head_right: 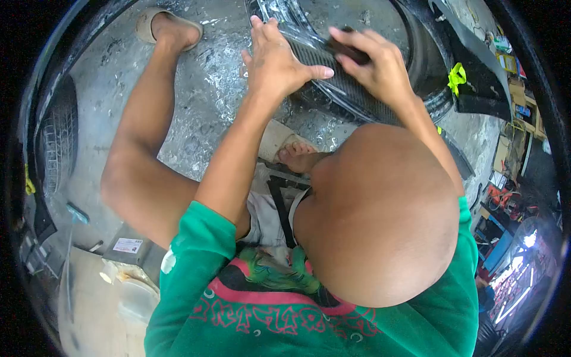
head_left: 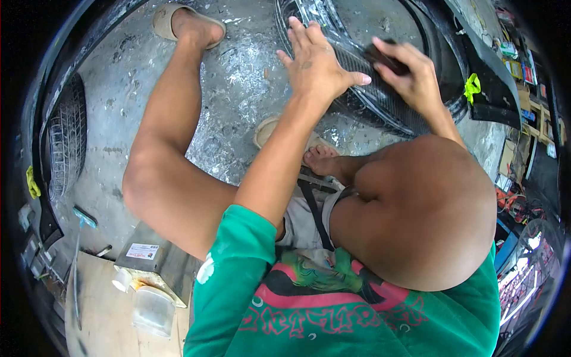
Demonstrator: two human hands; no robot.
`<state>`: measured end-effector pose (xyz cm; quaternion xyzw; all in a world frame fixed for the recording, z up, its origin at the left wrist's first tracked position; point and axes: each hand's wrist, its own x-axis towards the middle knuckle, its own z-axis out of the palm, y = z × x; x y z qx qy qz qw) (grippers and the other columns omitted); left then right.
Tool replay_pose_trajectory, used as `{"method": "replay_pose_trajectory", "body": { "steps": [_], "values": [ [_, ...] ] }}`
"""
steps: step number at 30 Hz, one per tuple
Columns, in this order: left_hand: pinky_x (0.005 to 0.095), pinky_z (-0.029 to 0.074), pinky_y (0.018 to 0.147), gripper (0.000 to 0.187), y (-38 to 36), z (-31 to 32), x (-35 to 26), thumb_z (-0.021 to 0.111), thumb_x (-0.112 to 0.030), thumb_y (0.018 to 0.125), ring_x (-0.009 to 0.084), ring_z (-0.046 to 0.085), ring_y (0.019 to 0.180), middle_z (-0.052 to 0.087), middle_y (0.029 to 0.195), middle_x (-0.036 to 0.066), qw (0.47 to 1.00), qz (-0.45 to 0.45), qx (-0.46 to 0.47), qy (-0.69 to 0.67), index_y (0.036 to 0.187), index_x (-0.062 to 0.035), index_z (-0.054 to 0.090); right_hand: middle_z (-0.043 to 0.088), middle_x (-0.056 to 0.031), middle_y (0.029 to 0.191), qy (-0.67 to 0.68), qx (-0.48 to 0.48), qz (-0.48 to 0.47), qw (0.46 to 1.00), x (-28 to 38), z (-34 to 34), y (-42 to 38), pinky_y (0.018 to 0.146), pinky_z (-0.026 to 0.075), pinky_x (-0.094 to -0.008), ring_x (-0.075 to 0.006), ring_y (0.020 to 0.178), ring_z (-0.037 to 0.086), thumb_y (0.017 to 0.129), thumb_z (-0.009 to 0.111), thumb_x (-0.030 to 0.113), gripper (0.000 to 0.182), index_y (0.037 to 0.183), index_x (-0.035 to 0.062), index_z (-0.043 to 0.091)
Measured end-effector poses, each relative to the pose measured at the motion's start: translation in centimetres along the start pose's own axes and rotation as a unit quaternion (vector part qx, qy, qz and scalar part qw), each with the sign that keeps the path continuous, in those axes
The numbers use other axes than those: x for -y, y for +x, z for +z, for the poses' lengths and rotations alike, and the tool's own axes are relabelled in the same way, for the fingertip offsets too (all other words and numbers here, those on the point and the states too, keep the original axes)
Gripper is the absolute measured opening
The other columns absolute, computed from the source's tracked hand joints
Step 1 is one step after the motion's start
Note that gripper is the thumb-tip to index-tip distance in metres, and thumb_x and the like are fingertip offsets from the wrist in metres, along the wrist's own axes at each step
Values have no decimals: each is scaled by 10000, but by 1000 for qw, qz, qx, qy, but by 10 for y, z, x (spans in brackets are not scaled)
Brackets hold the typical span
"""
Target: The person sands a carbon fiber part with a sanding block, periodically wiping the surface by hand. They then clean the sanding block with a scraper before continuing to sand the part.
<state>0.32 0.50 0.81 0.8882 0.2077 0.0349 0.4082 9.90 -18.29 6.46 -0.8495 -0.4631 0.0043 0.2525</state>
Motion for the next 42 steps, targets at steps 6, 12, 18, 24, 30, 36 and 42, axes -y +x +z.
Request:
{"method": "replay_pose_trajectory", "body": {
  "steps": [6,12,18,24,30,36,42],
  "values": [
    [697,204,1234,1445,0,0,-3,992,-593,541,458,182,1595,140,1683,382,1000,9,16,7,1583,69,243,665,-201,959,26,13,23,999,30,22,62,806,533,-457,-407,901,659,819,771,114,416,1232,75,732],
    [672,204,1243,1525,0,-1,-5,990,-638,492,418,180,1605,171,1687,359,1000,-13,12,11,1585,95,220,725,-118,1040,7,14,3,1000,1,7,14,829,585,-401,-323,931,716,833,808,75,518,1331,194,730],
    [689,201,1240,1482,2,-6,-6,999,-605,515,451,187,1595,140,1688,371,999,-7,43,-2,1589,69,231,659,-199,958,20,-2,11,1000,30,22,68,798,532,-456,-412,890,656,822,761,114,394,1211,63,728],
    [694,202,1238,1465,0,1,-2,997,-598,518,470,198,1587,155,1680,382,1000,7,-7,-4,1572,82,241,738,-115,1058,21,31,44,998,-1,7,14,871,570,-358,-310,955,716,860,802,51,501,1344,144,712],
    [681,193,1245,1469,3,-3,-6,1003,-590,506,465,204,1588,154,1683,378,999,-7,34,0,1585,57,244,702,-158,1007,0,-44,-34,998,26,32,72,838,553,-414,-361,936,690,832,784,86,446,1273,109,723],
    [675,204,1246,1457,0,-4,-6,1018,-550,514,456,211,1587,152,1693,357,1000,-15,13,-13,1591,61,250,738,-119,1063,20,10,38,999,4,14,16,877,577,-374,-307,952,724,842,811,57,547,1366,179,715],
    [684,207,1237,1489,2,-2,-6,1004,-598,496,436,191,1597,162,1683,369,1000,-1,25,4,1576,88,242,724,-130,1065,-5,-48,-36,998,13,37,61,874,558,-381,-326,968,704,858,800,104,538,1382,175,700]
  ]
}}
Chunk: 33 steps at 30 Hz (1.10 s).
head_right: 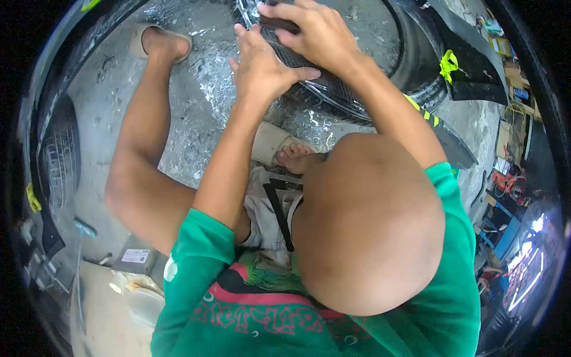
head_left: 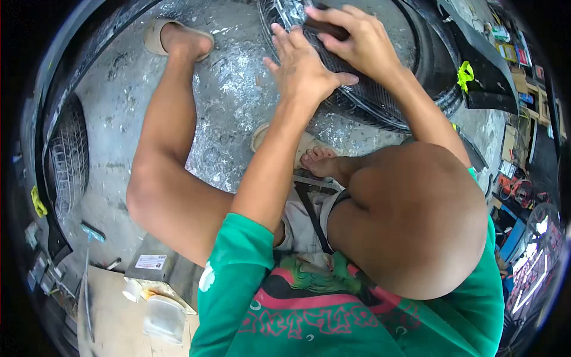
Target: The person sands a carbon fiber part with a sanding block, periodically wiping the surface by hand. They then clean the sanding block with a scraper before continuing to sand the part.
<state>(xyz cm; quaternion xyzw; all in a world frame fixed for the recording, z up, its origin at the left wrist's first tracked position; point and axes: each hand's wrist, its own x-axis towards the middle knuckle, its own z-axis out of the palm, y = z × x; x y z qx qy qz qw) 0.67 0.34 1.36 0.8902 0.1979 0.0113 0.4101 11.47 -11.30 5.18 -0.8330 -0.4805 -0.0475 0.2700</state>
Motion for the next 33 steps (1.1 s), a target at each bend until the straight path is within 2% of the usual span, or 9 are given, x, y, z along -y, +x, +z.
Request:
{"method": "replay_pose_trajectory", "body": {
  "steps": [3,6,7,12,17,23,28,29,33],
  "values": [
    [694,196,1237,1449,-2,0,1,1009,-573,512,467,202,1586,141,1684,378,1000,0,-11,-7,1570,70,256,731,-133,1051,-14,77,99,992,5,-38,-47,878,563,-363,-294,962,724,833,815,52,557,1370,155,709],
    [695,189,1239,1448,-1,3,4,1010,-574,508,470,194,1588,137,1686,377,1000,-11,-17,-14,1565,72,260,739,-124,1005,5,22,41,999,-10,-40,-67,878,569,-343,-241,901,731,787,835,-35,584,1345,92,718],
    [692,185,1242,1443,-1,3,5,1010,-573,511,468,189,1590,133,1687,376,1000,-7,-20,-17,1564,71,262,737,-130,1033,14,36,78,996,-6,-37,-56,878,567,-346,-261,916,725,802,830,1,558,1339,107,719],
    [684,182,1247,1431,-2,-4,0,1005,-569,524,464,185,1593,124,1691,374,1000,4,2,-16,1566,71,262,706,-128,1009,5,9,-8,1000,5,-5,8,833,548,-382,-320,901,692,841,809,57,515,1341,133,713],
    [687,187,1243,1453,2,-4,1,1001,-583,521,462,177,1595,133,1685,382,1000,-10,-20,-22,1572,85,252,712,-112,986,6,32,64,997,-7,-36,-58,820,579,-370,-301,876,704,798,817,34,585,1352,199,727],
    [702,211,1228,1406,0,-7,-2,1010,-546,535,483,206,1580,162,1678,382,1000,3,9,-21,1555,74,266,680,-127,991,9,28,50,998,17,-5,9,810,544,-387,-339,874,659,850,794,111,500,1342,146,709],
    [689,206,1238,1437,-1,-1,-1,1016,-538,522,483,200,1582,138,1682,382,1000,-4,-7,-12,1574,84,258,688,-114,979,1,56,91,994,4,-32,-44,829,551,-377,-297,879,680,842,805,60,576,1395,183,699],
    [688,203,1240,1435,-1,-2,-1,1016,-535,521,482,200,1582,137,1682,380,1000,-2,-8,-10,1572,84,260,715,-120,1011,-9,34,47,998,-3,-35,-55,854,558,-364,-276,921,703,838,802,43,560,1374,179,715],
    [684,197,1243,1438,-3,0,3,1018,-534,521,475,197,1585,133,1683,382,1000,-7,0,-12,1573,79,252,728,-112,1043,28,25,80,996,6,-19,-26,868,560,-362,-285,953,720,837,796,41,525,1346,142,720]
  ]
}}
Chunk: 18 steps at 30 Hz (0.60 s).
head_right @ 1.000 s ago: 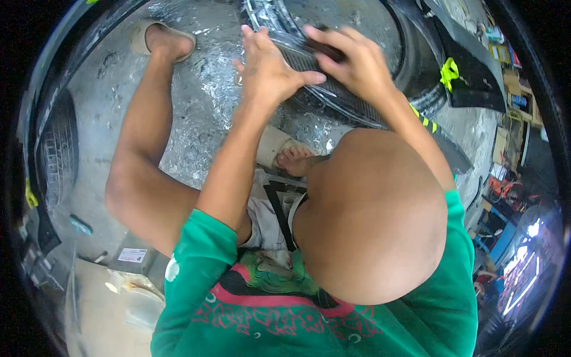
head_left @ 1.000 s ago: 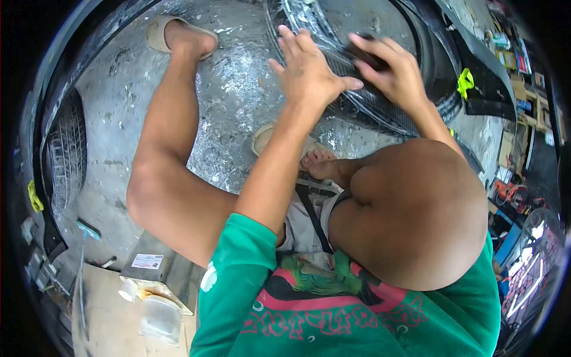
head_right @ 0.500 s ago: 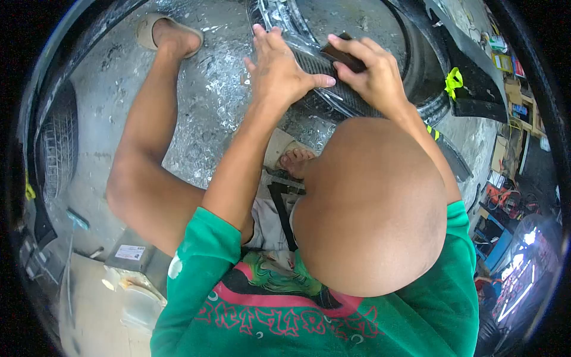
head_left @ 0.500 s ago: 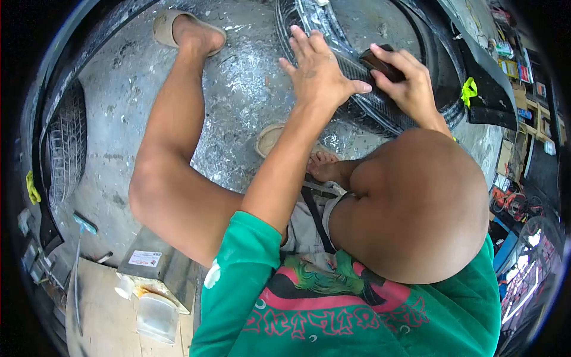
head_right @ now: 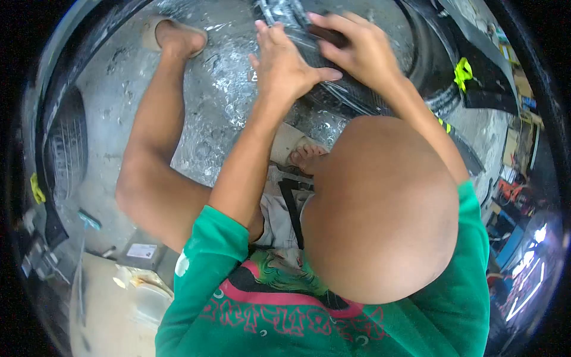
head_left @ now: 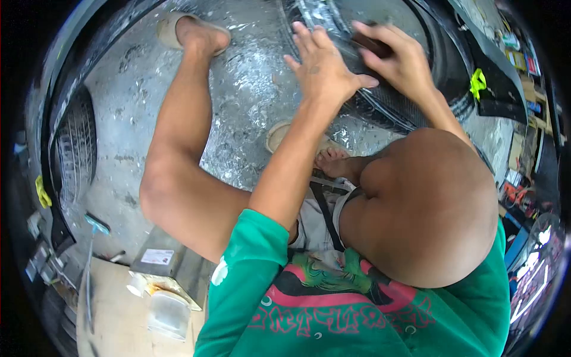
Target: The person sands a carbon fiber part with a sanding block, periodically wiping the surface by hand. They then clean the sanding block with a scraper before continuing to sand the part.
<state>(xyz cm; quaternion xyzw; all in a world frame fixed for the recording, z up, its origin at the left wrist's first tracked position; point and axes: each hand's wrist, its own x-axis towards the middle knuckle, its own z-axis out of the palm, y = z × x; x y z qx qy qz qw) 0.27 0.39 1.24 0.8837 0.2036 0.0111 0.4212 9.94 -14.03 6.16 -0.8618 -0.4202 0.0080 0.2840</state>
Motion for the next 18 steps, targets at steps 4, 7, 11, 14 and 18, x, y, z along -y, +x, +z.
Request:
{"method": "replay_pose_trajectory", "body": {
  "steps": [4,7,11,14,18],
  "values": [
    [668,203,1248,1444,2,-2,-2,1011,-549,528,459,195,1592,139,1683,384,1000,15,8,7,1577,78,243,666,-202,958,2,11,-39,999,20,9,33,793,535,-455,-411,889,657,824,750,112,391,1211,60,722],
    [672,206,1246,1452,1,0,-1,1009,-557,531,468,203,1587,146,1678,389,1000,12,-5,10,1576,90,236,707,-115,1036,-4,37,-42,998,-14,-16,-11,847,551,-365,-286,913,701,841,798,53,551,1377,139,701],
    [679,207,1241,1453,1,2,2,1011,-562,521,488,208,1579,149,1669,404,999,23,-21,-7,1563,100,245,722,-113,1022,-25,7,-6,1000,-27,-23,-42,866,564,-348,-265,929,714,829,804,36,541,1347,170,726],
    [659,221,1238,1531,6,5,1,1012,-597,474,434,219,1590,190,1658,405,1000,3,-10,15,1578,118,230,726,-116,1065,-6,-17,-32,999,-6,-2,-1,873,560,-346,-264,952,716,846,804,43,525,1355,133,711],
    [660,229,1232,1525,6,11,7,1006,-614,474,439,220,1589,215,1647,409,999,40,-27,22,1561,134,240,714,-124,1070,24,16,-68,997,-4,-7,2,853,558,-366,-270,945,703,862,791,47,538,1382,143,693]
  ]
}}
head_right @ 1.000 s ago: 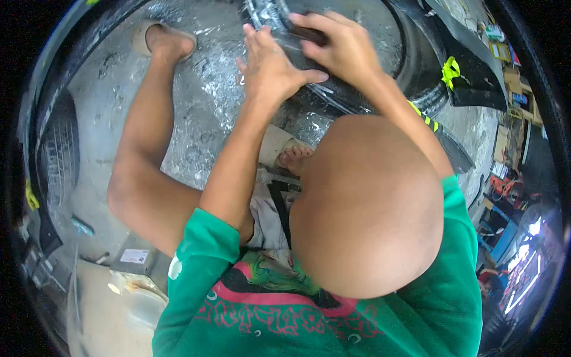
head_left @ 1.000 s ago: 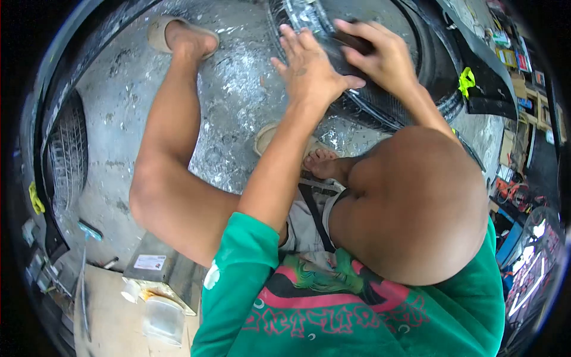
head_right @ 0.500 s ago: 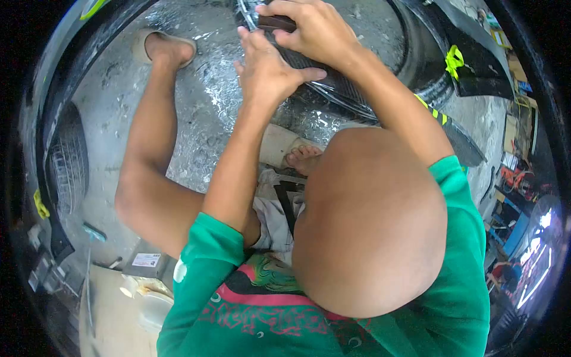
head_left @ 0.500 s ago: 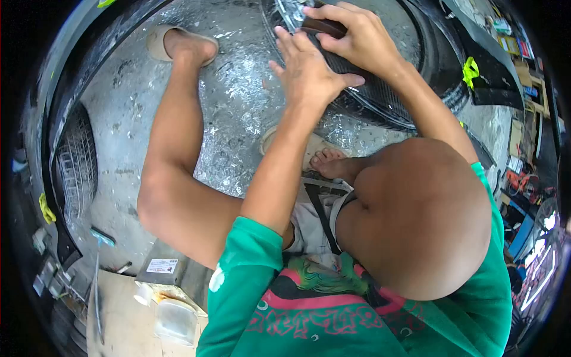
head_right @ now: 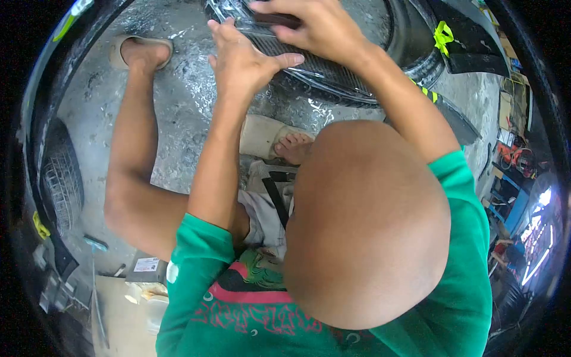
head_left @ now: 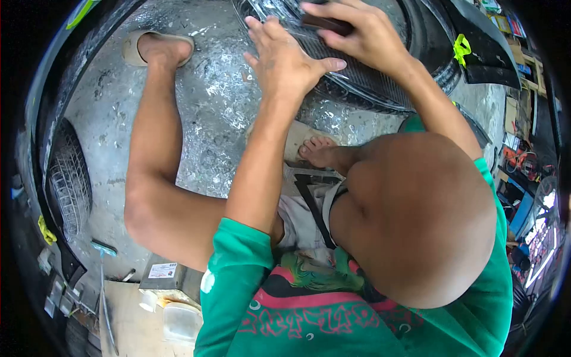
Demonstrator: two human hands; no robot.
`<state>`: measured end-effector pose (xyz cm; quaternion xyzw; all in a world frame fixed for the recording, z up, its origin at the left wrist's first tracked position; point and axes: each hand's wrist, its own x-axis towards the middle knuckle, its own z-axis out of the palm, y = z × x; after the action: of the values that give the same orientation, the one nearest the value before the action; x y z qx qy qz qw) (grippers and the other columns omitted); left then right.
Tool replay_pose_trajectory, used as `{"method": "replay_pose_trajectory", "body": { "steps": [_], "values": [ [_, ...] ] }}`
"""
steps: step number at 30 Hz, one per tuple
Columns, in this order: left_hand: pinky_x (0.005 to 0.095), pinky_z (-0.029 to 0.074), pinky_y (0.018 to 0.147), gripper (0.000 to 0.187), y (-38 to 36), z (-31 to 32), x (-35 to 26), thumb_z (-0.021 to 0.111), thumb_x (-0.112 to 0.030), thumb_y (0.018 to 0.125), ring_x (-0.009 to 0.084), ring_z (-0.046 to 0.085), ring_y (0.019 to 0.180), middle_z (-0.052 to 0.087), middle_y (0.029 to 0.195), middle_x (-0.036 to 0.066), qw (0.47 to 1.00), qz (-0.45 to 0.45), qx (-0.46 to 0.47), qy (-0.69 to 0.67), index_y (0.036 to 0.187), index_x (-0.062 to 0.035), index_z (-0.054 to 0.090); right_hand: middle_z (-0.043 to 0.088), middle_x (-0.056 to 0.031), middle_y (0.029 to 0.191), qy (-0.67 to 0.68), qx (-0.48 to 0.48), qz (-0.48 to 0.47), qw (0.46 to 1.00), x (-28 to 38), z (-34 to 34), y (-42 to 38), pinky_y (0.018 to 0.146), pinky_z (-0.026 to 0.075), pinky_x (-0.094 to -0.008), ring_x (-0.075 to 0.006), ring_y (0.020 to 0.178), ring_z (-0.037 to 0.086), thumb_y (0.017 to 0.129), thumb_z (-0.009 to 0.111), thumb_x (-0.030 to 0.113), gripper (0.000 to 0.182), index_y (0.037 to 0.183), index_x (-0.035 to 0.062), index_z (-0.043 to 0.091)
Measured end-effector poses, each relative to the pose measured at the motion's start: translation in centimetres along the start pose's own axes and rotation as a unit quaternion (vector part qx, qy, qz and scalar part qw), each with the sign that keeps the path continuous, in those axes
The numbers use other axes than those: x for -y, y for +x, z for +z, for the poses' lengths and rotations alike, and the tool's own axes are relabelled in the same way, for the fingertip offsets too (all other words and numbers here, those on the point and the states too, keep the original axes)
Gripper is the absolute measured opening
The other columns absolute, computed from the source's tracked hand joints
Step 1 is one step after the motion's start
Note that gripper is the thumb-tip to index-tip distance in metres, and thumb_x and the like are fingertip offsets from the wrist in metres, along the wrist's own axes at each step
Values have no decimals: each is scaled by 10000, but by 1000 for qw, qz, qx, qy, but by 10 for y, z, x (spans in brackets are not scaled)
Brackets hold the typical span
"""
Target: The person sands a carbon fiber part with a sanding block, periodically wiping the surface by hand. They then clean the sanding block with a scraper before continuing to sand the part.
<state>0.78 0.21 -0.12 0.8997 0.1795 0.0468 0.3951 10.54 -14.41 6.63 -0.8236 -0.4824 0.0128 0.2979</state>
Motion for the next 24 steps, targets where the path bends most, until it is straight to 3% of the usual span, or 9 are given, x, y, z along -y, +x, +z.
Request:
{"method": "replay_pose_trajectory", "body": {
  "steps": [2,4,6,8,10,16,17,20,24],
  "values": [
    [664,220,1234,1521,0,-2,-3,1004,-616,478,440,203,1593,214,1646,411,1000,-7,-2,-1,1557,137,242,736,-121,1067,-19,39,77,996,-7,-25,-41,879,562,-356,-270,971,723,851,796,18,539,1372,116,701],
    [668,211,1236,1516,0,-5,-3,1002,-619,481,440,186,1598,212,1645,414,1000,-19,-7,5,1553,140,245,748,-108,1057,-45,18,74,996,-20,-40,-78,917,559,-328,-241,991,734,804,810,-46,546,1333,45,717],
    [682,219,1228,1515,-2,-6,-5,999,-618,493,438,177,1601,205,1652,407,1000,-19,2,-1,1553,152,240,743,-95,1070,-40,13,59,997,-25,-37,-72,875,579,-370,-272,954,726,824,808,32,543,1348,152,727],
    [687,225,1225,1493,-5,-7,-6,1001,-608,498,452,192,1592,195,1653,409,1000,-9,17,0,1551,140,253,741,-100,1062,-5,6,44,999,-13,-21,-35,861,577,-380,-278,931,720,823,804,24,548,1350,155,727],
    [697,237,1219,1450,1,-9,-3,1004,-590,509,482,223,1574,175,1656,414,1000,-5,25,-1,1546,117,278,732,-96,1030,-12,1,-22,1000,-8,-1,5,840,552,-333,-221,916,701,858,796,55,497,1345,130,728],
    [687,213,1232,1461,-1,-8,-5,1004,-585,515,478,194,1585,159,1656,423,1000,-4,0,-12,1551,116,250,728,-106,1021,-12,47,57,997,-26,-45,-69,870,546,-333,-234,922,698,831,828,39,522,1340,101,729],
    [688,210,1233,1463,-2,-8,-7,1004,-585,515,479,189,1586,156,1658,420,1000,-10,7,-9,1552,115,245,731,-115,1051,-32,26,22,999,-35,-52,-85,885,546,-325,-224,920,698,811,836,13,545,1340,78,724],
    [655,220,1235,1521,-4,-5,-2,1003,-613,495,450,211,1589,230,1645,409,1000,-6,6,10,1561,149,232,742,-124,1051,5,25,42,999,-34,-44,-69,878,558,-328,-247,944,718,812,834,17,527,1325,75,729],
    [684,230,1224,1500,2,-7,2,1011,-586,489,469,195,1587,215,1637,424,1000,17,21,5,1555,133,239,741,-112,1112,57,5,-23,998,-13,3,10,863,576,-365,-268,969,724,854,808,51,522,1360,137,714]
  ]
}}
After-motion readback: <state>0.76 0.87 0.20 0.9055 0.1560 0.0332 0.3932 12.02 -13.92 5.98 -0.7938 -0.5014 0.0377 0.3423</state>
